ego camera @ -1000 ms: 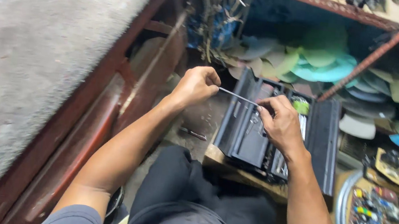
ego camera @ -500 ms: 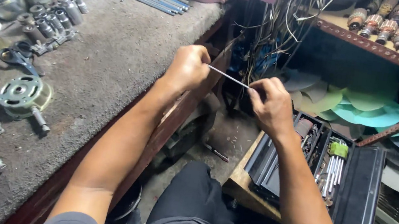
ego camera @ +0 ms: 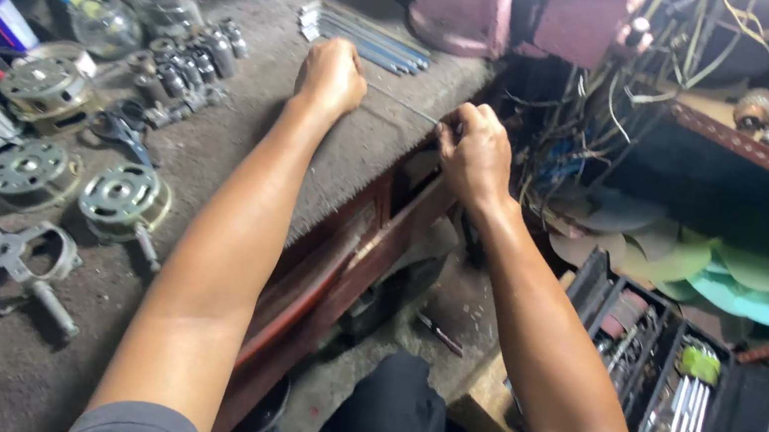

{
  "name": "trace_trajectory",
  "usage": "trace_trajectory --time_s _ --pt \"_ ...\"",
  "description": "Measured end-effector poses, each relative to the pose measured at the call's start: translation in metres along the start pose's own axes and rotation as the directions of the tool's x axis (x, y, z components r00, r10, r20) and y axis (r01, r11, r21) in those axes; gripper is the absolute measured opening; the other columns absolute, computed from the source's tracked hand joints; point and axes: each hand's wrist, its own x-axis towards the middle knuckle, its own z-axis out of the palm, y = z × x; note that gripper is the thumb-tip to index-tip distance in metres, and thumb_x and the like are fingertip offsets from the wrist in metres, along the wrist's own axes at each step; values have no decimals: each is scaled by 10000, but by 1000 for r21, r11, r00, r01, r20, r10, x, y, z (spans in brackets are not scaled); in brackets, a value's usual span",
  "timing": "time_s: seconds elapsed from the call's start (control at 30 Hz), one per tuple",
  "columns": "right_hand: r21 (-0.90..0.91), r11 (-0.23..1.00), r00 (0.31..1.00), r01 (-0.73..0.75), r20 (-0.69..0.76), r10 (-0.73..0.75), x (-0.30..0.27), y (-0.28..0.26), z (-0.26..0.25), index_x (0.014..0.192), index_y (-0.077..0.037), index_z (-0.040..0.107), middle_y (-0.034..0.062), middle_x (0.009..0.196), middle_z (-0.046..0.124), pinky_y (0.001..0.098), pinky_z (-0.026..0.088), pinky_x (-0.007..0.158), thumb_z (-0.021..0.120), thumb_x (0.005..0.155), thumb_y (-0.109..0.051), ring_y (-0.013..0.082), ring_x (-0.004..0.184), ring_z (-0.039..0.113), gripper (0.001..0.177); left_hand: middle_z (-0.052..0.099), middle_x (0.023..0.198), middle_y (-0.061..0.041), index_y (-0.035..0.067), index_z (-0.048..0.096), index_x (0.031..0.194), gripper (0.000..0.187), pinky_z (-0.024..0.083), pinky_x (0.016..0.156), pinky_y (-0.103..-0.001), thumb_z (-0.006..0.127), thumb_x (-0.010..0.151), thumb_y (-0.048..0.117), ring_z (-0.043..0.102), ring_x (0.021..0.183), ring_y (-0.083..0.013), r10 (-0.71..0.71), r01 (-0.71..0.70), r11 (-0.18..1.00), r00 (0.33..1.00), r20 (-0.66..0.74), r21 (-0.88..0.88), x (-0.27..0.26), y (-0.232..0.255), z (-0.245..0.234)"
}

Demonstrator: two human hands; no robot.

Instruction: Organizing Allen keys and other hand tools into a metal toolbox

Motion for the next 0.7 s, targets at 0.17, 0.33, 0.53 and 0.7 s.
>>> trace_trajectory --time_s 0.17,0.33,0.53,0.7 --pt "-68 994 993 -89 72 93 31 17 52 897 -160 714 110 848 648 472 568 731 775 862 -244 377 833 703 109 700 1067 -253 18 706 1021 287 536 984 -516 796 763 107 668 1131 -429 -170 170 985 985 -5 -17 -3 -3 -29" --pt "-124 978 974 -169 133 185 53 22 80 858 -202 723 102 839 657 461 580 773 776 838 -307 366 865 713 120 553 1309 -289 -30 523 1302 727 383 1189 -509 924 745 209 535 1322 -442 -303 299 952 951 -61 -64 9 -6 -30" --pt "-128 972 966 -199 142 217 73 16 96 841 -213 749 100 845 681 466 578 787 782 817 -337 369 885 716 131 519 1332 -308 -58 479 1341 811 317 1221 -510 941 730 208 476 1356 -470 -319 314 947 942 -99 -61 48 -39 -6" --pt "-220 933 926 -286 188 328 87 3 101 842 -223 735 110 909 688 475 577 870 760 816 -366 365 993 700 148 565 1291 -224 32 514 1299 743 377 1137 -474 896 727 313 542 1289 -394 -389 395 918 914 -120 33 67 -56 1"
